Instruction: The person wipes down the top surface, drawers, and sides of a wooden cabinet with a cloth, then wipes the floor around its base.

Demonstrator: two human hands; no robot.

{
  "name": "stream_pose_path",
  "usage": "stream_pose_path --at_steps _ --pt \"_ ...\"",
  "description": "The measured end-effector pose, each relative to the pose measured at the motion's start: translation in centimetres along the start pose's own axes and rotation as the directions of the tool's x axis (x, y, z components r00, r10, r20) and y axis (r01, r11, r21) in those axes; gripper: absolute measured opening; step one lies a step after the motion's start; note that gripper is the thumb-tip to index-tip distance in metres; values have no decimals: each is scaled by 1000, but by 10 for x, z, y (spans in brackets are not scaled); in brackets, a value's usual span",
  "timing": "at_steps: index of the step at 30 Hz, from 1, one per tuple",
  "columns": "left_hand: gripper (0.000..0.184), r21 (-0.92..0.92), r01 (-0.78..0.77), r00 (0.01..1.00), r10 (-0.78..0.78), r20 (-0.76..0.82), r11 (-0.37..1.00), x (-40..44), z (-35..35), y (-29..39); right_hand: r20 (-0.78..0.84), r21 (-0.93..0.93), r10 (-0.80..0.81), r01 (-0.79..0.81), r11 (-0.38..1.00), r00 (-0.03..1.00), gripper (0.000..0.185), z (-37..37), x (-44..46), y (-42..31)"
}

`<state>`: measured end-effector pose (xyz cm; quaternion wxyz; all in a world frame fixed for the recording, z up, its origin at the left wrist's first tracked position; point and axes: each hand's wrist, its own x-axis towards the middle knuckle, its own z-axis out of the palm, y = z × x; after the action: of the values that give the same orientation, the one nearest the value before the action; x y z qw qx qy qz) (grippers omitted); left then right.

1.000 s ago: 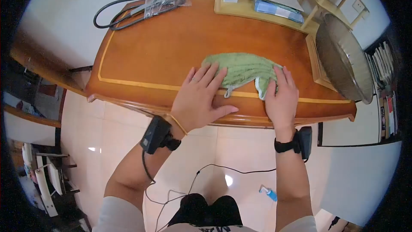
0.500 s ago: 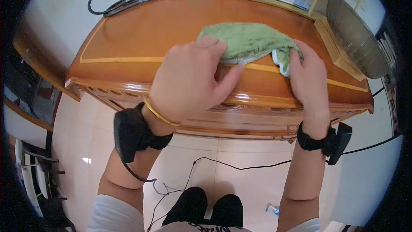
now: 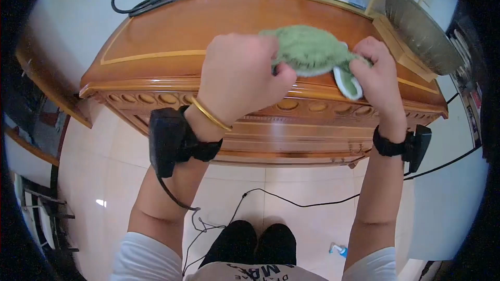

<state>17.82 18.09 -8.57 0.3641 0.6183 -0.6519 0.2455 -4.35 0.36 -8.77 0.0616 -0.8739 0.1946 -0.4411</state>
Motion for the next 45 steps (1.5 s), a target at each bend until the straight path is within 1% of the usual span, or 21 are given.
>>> stream_pose_path --at_steps 3,4,6,7,9,12,15,18,20,22,23,24,27,28,31,32,35,36,41,44,45 --pt "18 -174 22 999 -27 -28 985 -11 -14 4 73 15 31 -32 999 997 19 -15 -8 -7" --pt "18 -179 6 999 -12 -32 984 -13 -17 9 66 -109 -3 10 994 998 16 -20 -10 -21" --pt "24 -194 -25 999 18 -37 981 -21 -18 21 9 -10 -70 70 997 997 22 -5 -14 -49" --pt "27 -148 -39 998 33 -45 988 -27 -16 25 -17 36 -97 97 995 995 26 5 -19 -64" --pt "33 -67 -75 996 72 -55 995 -34 -6 35 6 -322 -174 166 932 985 35 27 -34 -103" --pt "34 31 -55 994 58 -93 998 -37 4 37 -45 -220 -155 142 965 987 33 41 -32 -97" --pt "33 23 -28 999 29 -18 999 -25 12 55 -58 -209 -141 126 970 988 27 24 -32 -79" --pt "29 89 -128 991 125 39 988 3 52 87 -21 -247 -12 6 969 1000 24 -9 -35 -36" --pt "26 131 -146 984 130 123 981 27 84 117 -43 -306 92 -101 947 995 22 -30 -41 1" --pt "26 105 -127 982 110 155 986 46 117 156 -49 -311 232 -235 921 972 24 -58 -50 31" --pt "28 145 -120 980 94 176 982 53 133 176 -34 -309 275 -272 911 961 24 -72 -55 47" --pt "30 184 -110 978 74 192 977 60 143 191 -17 -310 315 -304 901 949 25 -86 -59 62" --pt "34 112 -59 989 43 145 992 71 156 207 95 -309 388 -344 887 917 35 -105 -59 72" --pt "40 58 -48 986 38 160 997 71 152 201 139 -306 406 -351 885 903 40 -106 -56 72" --pt "42 -168 -60 898 127 422 984 75 119 164 317 -371 545 -428 824 776 52 -95 -36 64" --pt "42 -159 -67 869 136 477 985 75 114 151 414 -409 602 -450 793 683 61 -95 -20 57" --pt "42 -13 -97 743 81 665 995 106 101 109 440 -523 690 -460 718 575 70 -69 24 39" --pt "42 41 -110 741 55 669 993 115 113 93 446 -560 738 -485 672 507 75 -55 39 42" --pt "46 259 -82 771 -104 628 962 138 163 19 421 -528 724 -501 686 547 78 26 94 73" --pt "55 361 87 876 -244 416 929 125 208 -39 442 -496 657 -445 746 610 81 69 122 79" --pt "59 339 99 836 -263 481 936 130 181 -46 457 -480 625 -416 772 633 82 83 131 78"
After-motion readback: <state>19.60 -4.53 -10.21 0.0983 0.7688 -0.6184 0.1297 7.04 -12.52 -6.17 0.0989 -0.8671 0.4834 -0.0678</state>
